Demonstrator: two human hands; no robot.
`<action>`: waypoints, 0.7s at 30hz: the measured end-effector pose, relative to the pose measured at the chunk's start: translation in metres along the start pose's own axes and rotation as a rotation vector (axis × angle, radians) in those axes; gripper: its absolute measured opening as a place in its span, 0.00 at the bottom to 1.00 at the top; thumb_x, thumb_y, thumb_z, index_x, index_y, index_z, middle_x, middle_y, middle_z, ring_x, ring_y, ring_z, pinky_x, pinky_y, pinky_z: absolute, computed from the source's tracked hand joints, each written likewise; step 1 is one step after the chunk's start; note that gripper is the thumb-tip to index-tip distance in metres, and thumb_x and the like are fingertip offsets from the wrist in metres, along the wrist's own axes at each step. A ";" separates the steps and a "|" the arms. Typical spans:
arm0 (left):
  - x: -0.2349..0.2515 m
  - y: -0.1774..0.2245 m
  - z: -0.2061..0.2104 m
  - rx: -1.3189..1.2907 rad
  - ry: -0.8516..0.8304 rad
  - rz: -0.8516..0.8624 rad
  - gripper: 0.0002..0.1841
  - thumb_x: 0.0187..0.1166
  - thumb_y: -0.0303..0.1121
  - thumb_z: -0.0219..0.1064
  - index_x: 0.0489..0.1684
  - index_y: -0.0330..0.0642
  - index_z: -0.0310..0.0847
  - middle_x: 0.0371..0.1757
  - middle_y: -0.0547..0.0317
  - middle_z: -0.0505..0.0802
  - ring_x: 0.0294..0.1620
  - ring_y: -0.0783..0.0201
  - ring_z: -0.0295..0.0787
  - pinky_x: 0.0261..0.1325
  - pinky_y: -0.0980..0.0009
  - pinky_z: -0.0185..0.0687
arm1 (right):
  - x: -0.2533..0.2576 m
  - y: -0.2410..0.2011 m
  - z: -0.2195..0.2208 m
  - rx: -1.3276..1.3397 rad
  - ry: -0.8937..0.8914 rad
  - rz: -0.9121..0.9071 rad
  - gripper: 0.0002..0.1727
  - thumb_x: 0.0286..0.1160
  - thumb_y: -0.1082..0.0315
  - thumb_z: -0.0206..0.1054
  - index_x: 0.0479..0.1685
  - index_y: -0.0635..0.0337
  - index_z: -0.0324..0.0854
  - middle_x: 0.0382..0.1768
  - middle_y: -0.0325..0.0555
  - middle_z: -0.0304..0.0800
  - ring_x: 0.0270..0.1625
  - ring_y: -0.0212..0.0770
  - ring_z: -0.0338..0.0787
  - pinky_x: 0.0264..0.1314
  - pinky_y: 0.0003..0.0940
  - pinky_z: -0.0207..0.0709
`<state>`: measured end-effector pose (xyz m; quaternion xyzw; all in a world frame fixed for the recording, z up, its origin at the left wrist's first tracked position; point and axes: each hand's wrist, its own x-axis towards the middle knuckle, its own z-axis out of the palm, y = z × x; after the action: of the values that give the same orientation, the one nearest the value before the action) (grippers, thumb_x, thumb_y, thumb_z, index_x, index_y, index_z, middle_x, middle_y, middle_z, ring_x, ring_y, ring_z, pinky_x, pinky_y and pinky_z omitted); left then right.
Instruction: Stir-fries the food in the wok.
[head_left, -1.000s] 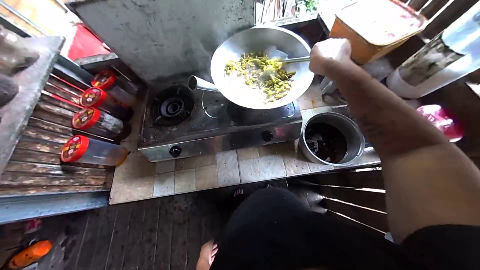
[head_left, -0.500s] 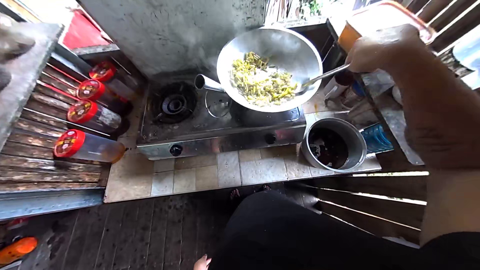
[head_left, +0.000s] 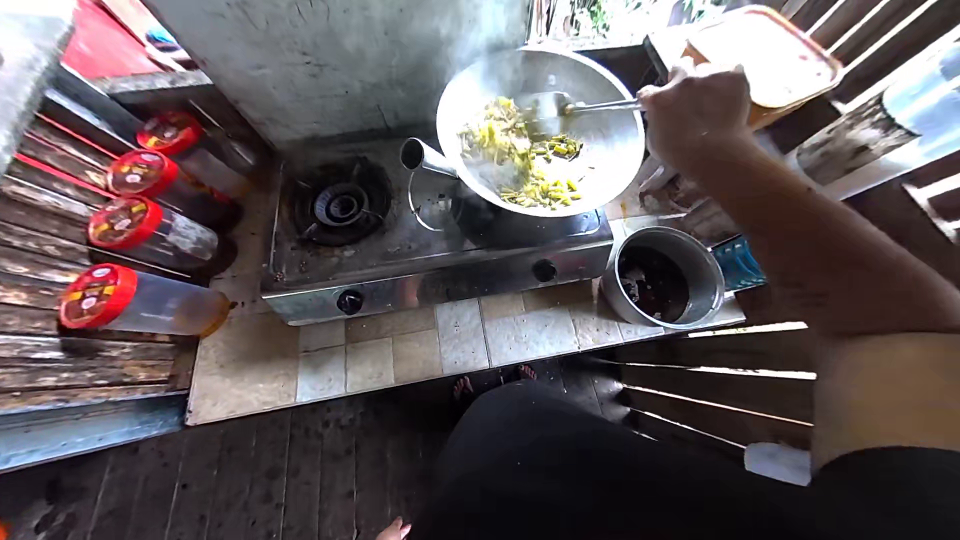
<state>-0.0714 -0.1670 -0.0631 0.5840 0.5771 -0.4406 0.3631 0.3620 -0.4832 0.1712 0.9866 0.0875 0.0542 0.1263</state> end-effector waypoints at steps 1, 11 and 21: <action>0.008 -0.004 0.001 -0.195 0.017 -0.018 0.23 0.96 0.30 0.41 0.83 0.24 0.64 0.83 0.35 0.75 0.81 0.51 0.74 0.81 0.60 0.66 | 0.000 0.003 -0.007 -0.049 -0.048 0.047 0.09 0.73 0.80 0.63 0.47 0.76 0.84 0.54 0.81 0.84 0.57 0.81 0.85 0.51 0.77 0.73; 0.039 -0.005 -0.009 -0.537 0.000 -0.028 0.25 0.97 0.35 0.42 0.88 0.31 0.58 0.84 0.37 0.74 0.78 0.50 0.75 0.76 0.56 0.68 | -0.006 0.011 -0.014 0.066 -0.572 -0.184 0.17 0.90 0.58 0.63 0.49 0.61 0.91 0.46 0.66 0.92 0.56 0.71 0.89 0.57 0.76 0.73; 0.016 0.006 -0.019 -0.504 -0.020 -0.006 0.25 0.97 0.34 0.41 0.87 0.28 0.58 0.83 0.34 0.73 0.77 0.49 0.75 0.77 0.56 0.67 | -0.001 -0.046 0.016 0.153 -0.303 0.117 0.16 0.86 0.63 0.58 0.46 0.65 0.87 0.53 0.70 0.90 0.62 0.72 0.88 0.51 0.76 0.75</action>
<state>-0.0644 -0.1438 -0.0719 0.4689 0.6668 -0.2898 0.5016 0.3559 -0.4437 0.1442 0.9937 0.0140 -0.0947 0.0591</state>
